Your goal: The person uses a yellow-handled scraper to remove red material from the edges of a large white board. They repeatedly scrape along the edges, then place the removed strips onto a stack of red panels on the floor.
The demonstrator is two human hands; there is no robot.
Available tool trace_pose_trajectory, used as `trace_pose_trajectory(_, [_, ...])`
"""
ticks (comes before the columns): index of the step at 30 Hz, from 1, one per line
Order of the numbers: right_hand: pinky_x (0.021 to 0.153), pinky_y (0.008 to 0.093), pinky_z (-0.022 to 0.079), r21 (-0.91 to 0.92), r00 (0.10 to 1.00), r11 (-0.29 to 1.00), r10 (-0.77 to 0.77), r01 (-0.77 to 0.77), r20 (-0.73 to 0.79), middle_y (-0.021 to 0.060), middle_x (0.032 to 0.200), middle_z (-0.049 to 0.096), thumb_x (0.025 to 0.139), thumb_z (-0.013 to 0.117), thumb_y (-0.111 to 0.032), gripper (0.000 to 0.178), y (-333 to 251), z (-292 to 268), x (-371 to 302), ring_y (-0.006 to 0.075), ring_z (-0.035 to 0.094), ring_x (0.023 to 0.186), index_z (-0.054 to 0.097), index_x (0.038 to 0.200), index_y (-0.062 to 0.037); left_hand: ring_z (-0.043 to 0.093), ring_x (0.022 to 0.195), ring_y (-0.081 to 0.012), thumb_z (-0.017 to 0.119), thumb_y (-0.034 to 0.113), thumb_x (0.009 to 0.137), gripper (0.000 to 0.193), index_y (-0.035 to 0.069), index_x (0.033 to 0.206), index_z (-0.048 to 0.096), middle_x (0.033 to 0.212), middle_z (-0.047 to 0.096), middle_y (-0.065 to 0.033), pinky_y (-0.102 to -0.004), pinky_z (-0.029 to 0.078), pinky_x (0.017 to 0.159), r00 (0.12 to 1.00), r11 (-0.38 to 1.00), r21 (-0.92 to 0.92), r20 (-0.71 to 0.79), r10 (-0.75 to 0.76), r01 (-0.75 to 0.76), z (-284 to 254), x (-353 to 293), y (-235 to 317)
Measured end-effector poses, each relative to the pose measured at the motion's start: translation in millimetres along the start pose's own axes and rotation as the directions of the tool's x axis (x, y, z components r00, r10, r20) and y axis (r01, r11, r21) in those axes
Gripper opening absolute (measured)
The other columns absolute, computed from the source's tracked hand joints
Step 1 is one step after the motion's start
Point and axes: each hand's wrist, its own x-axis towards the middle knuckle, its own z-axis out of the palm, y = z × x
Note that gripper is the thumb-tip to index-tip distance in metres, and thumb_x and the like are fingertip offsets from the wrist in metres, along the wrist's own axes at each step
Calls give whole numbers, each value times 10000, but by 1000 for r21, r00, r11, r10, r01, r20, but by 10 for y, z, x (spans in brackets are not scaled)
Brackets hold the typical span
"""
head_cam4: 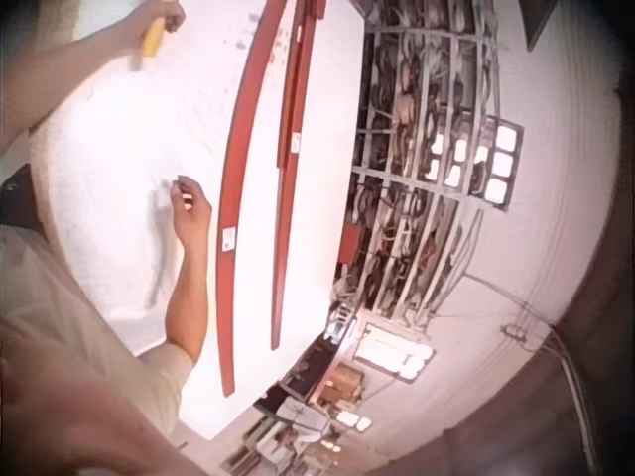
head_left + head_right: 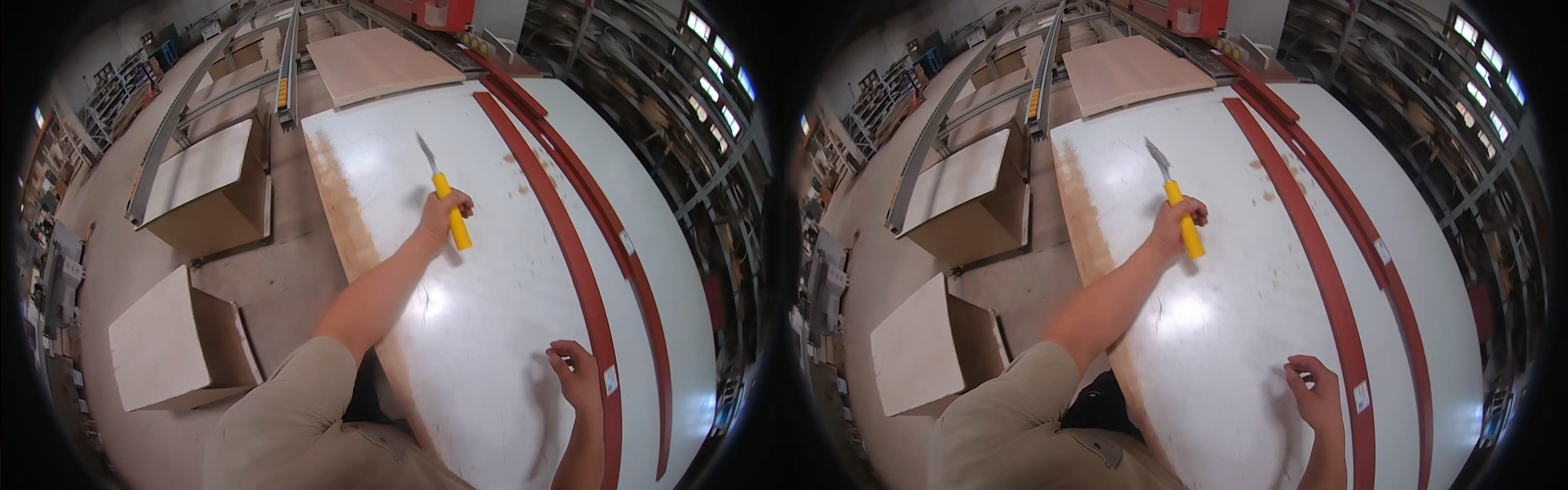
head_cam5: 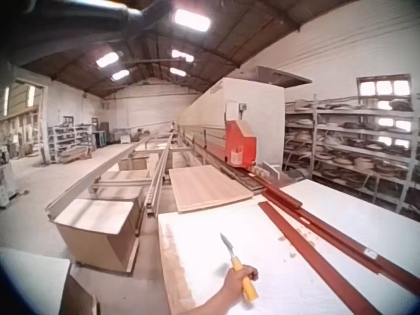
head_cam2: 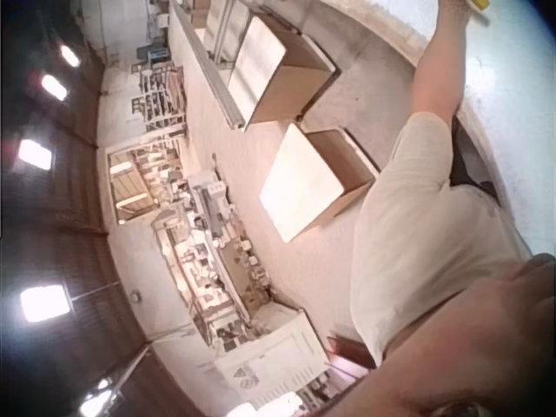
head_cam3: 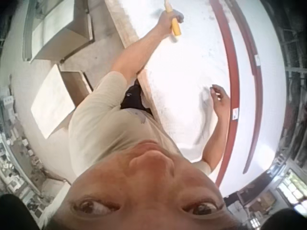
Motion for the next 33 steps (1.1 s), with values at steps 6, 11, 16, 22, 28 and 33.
trace_pose_trajectory(6, [822, 379, 526, -391, 996, 918, -89, 70, -31, 150, 1061, 706, 871, 719, -137, 278, -608, 147, 2075, 277, 666, 969, 685, 1112, -3, 596, 742, -201, 622, 137, 819, 133, 29, 743, 606, 806, 649, -112, -326, 509, 710, 988, 986, -103, 97, -123, 133, -488, 1352, 28])
trace_pose_trajectory(11, [986, 408, 495, -712, 955, 683, -290, 163, -59, 176, 1182, 683, 857, 723, -144, 345, -1167, 6, 4002, 349, 618, 1129, 685, 1174, -15, 574, 757, -201, 604, 110, 802, 115, 33, 719, 579, 825, 644, -117, -337, 499, 745, 977, 976, -131, 152, -152, 172, -398, 1979, 48])
trace_pose_trajectory(16, [983, 450, 495, -771, 889, 633, -389, 67, -243, 178, 1241, 650, 832, 711, -222, 456, -1282, 59, 5792, 364, 613, 1143, 643, 1252, -59, 557, 748, -201, 588, 84, 783, 123, 49, 685, 522, 803, 615, -120, -327, 467, 713, 982, 948, -257, 85, -171, 188, -432, 2113, 2])
trace_pose_trajectory(22, [1022, 442, 485, -740, 919, 661, -209, -120, -335, 240, 1295, 615, 840, 694, -267, 621, -1341, 379, 6976, 373, 593, 1219, 522, 1386, -27, 562, 736, -200, 590, 97, 766, 133, 58, 675, 501, 795, 605, -118, -325, 467, 712, 958, 916, -281, 126, -259, 285, -395, 2018, 23])
trace_pose_trajectory(28, [975, 459, 510, -733, 978, 657, 31, -177, -208, 321, 1209, 622, 730, 695, -173, 568, -1637, 431, 6527, 458, 620, 1130, 550, 1217, 82, 563, 727, -211, 588, 119, 750, 137, 57, 669, 496, 778, 596, -127, -338, 466, 702, 964, 880, -404, 24, -264, 251, -400, 2109, 8])
trace_pose_trajectory(33, [898, 487, 519, -705, 931, 677, -82, -211, -357, 335, 1048, 659, 755, 623, -45, 449, -1191, 321, 4855, 485, 635, 1050, 503, 1170, 78, 562, 724, -219, 564, 109, 759, 81, 69, 713, 511, 800, 603, -114, -330, 457, 705, 972, 869, -459, -45, -232, 186, -424, 2176, 18])
